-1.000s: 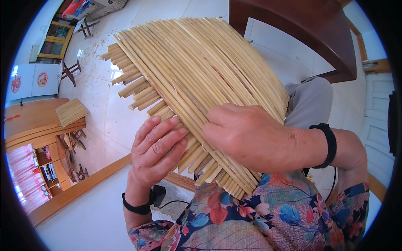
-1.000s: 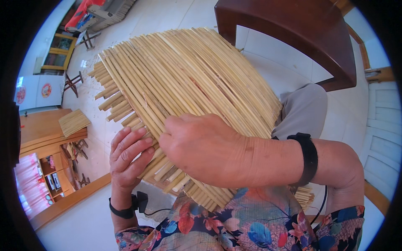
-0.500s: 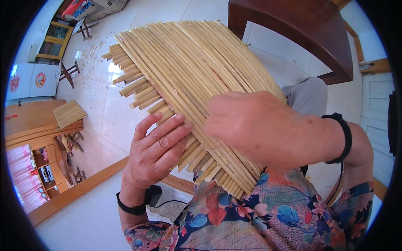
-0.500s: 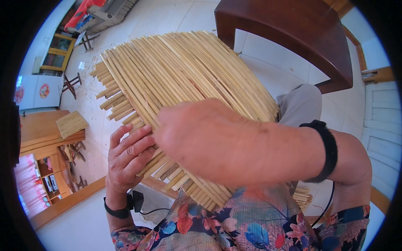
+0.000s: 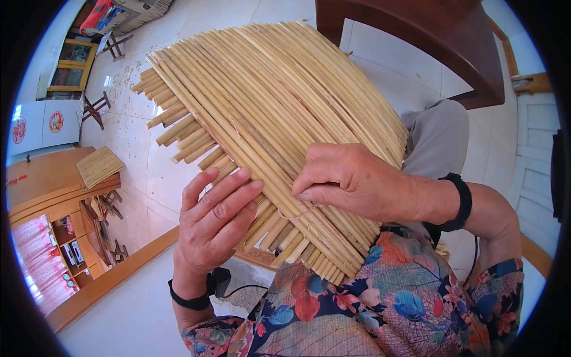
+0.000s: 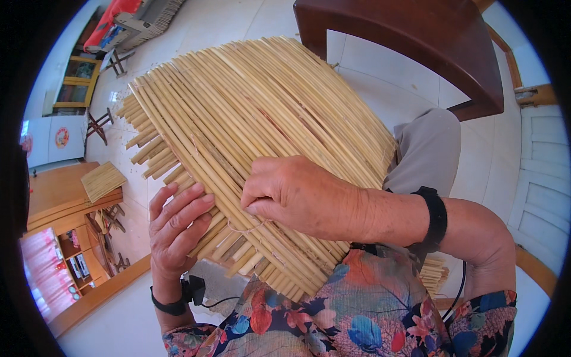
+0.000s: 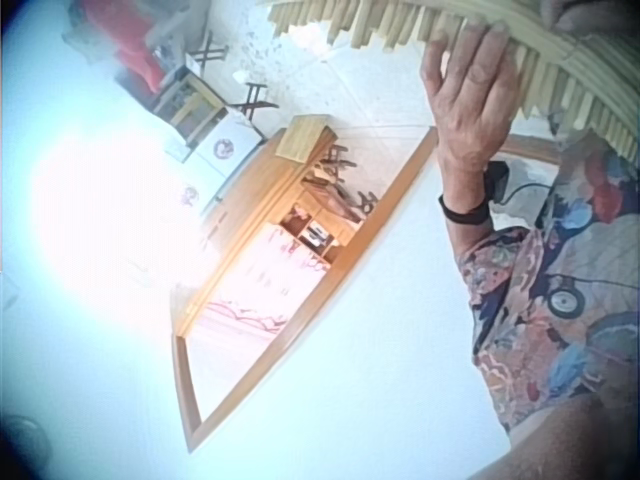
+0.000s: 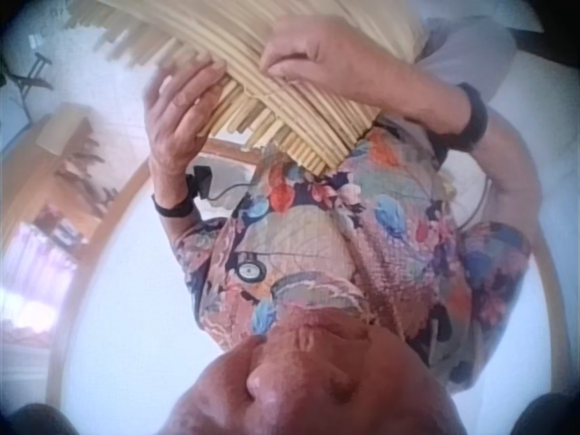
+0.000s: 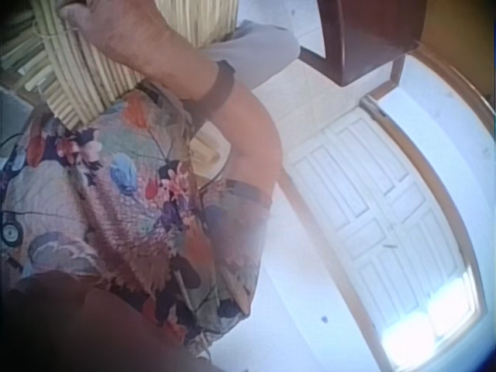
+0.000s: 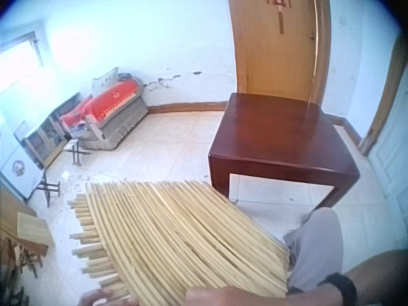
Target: The person sews together strips of bamboo with a needle and thread to create a mat, pulling the thread through the gaps and wrapping it around the ends of the strips.
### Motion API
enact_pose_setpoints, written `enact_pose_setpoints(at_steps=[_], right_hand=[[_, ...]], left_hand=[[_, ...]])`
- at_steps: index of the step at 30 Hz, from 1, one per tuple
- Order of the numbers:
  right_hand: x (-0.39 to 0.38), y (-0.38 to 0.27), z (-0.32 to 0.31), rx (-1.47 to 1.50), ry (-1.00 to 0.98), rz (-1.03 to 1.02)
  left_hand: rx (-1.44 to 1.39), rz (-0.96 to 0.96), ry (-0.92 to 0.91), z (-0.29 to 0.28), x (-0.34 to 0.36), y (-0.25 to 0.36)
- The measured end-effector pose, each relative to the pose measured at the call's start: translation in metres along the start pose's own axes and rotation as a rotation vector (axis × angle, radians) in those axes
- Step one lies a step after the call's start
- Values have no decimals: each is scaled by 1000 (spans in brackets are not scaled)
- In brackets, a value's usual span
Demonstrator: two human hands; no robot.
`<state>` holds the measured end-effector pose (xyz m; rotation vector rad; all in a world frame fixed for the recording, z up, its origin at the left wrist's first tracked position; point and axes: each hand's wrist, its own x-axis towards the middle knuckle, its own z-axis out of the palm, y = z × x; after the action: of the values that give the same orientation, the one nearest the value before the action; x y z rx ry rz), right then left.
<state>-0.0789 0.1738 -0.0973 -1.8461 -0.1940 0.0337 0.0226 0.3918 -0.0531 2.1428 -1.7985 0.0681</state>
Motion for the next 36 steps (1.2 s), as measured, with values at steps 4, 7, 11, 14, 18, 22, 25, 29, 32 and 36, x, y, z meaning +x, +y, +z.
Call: enact_pose_setpoints(at_steps=[4,7,11,14,18,22,25,29,32,36], right_hand=[[1,1,2,24,20,11],[2,-1,2,-9,28,-6],[3,-3,2,-57,21,-20],[4,-5,0,-47,1,-10],[5,-6,2,-79,4,-24],[6,-11,3,-129,-5,3],[5,-9,3,-145,-2,-10],[6,-8,2,-146,-7,-37],[6,-8,2,-110,0,-27],[7,-4,2,-91,11,-43]], left_hand=[[2,-2,7,0,0,0],[0,3,9,0,0,-1],[1,17,17,1,-1,-2],[1,20,28,3,-1,-2],[5,16,19,3,-1,-2],[11,15,18,3,-1,-1],[11,21,20,3,-2,-2],[14,32,26,5,-2,-4],[18,38,33,6,-3,-4],[17,40,37,7,-3,-4]])
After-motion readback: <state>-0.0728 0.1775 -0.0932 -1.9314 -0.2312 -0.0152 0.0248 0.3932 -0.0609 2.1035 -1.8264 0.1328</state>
